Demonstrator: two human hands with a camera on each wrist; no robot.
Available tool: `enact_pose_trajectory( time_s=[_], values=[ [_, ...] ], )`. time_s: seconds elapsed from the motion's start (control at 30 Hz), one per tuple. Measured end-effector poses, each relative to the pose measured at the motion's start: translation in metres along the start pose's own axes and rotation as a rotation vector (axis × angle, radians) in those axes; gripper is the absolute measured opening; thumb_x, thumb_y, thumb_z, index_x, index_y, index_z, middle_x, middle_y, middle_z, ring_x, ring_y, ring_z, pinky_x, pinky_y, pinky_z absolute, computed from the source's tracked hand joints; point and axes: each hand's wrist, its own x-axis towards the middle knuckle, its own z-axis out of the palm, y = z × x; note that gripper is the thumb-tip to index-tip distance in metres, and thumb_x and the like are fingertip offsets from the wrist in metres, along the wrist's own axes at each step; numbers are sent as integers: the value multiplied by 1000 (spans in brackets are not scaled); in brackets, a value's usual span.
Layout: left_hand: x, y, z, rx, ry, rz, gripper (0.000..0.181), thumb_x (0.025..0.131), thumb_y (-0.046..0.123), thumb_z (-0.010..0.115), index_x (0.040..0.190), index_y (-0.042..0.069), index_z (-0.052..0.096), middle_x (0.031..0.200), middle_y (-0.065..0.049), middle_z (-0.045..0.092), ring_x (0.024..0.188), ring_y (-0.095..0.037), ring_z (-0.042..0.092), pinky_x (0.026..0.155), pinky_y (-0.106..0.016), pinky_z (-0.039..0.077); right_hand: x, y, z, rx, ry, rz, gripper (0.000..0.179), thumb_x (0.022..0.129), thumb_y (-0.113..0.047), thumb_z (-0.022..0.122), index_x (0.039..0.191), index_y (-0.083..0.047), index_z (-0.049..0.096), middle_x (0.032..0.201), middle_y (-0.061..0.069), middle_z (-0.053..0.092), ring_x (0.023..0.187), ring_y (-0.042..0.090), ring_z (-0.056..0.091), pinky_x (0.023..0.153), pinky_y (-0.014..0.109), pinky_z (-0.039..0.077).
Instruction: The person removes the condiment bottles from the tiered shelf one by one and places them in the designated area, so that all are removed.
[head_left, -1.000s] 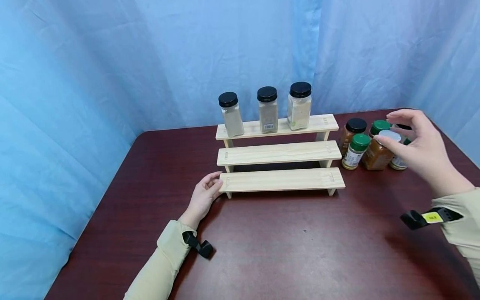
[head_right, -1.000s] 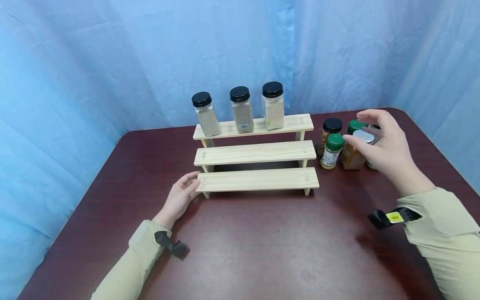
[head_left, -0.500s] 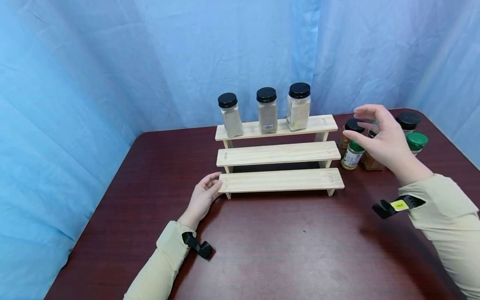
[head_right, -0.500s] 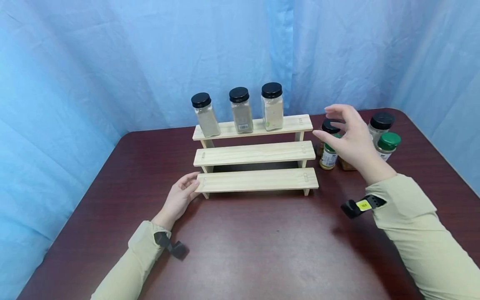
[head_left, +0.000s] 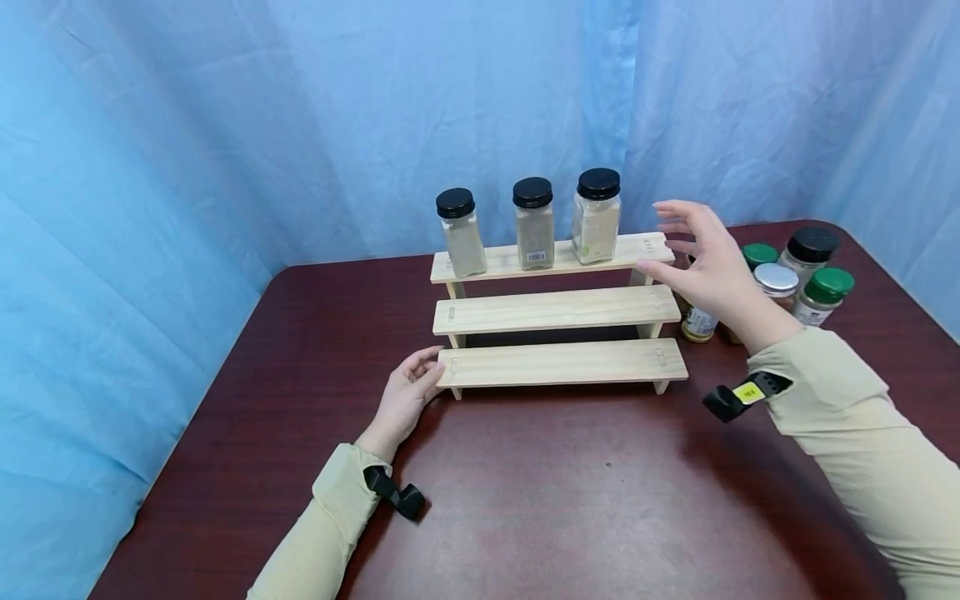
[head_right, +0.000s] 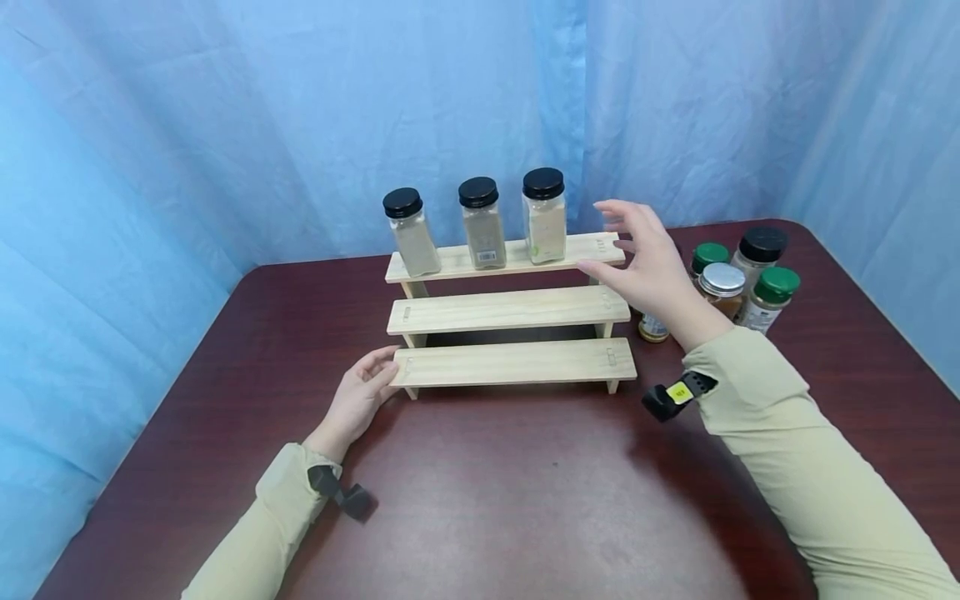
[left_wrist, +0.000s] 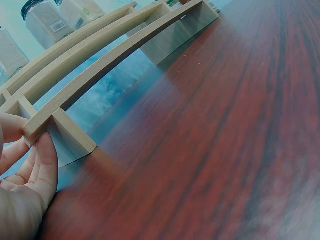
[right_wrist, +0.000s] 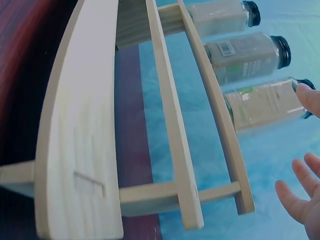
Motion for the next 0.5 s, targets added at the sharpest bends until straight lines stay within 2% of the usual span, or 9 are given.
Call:
enact_pose_trajectory(
  time_s=[0.23, 0.5],
  values=[
    [0, -1, 0, -1, -2, 3, 39, 95, -1, 50, 133, -5, 45, 86, 5, 53, 74, -3, 52, 66, -16, 46, 10, -7, 8, 39, -3, -13, 70, 83, -10, 72, 143, -11, 36, 140, 19, 34, 125, 36, 39, 104, 53, 35],
    [0, 0, 0, -3, 0, -5, 39, 95, -1, 50, 134, -6, 45, 87, 5, 54, 76, -3, 53, 67, -16, 47, 22, -16, 17, 22, -9, 5, 78, 83, -13, 73, 147, -17, 31, 144, 19, 27, 129, 37, 36, 104, 55, 35]
  ],
)
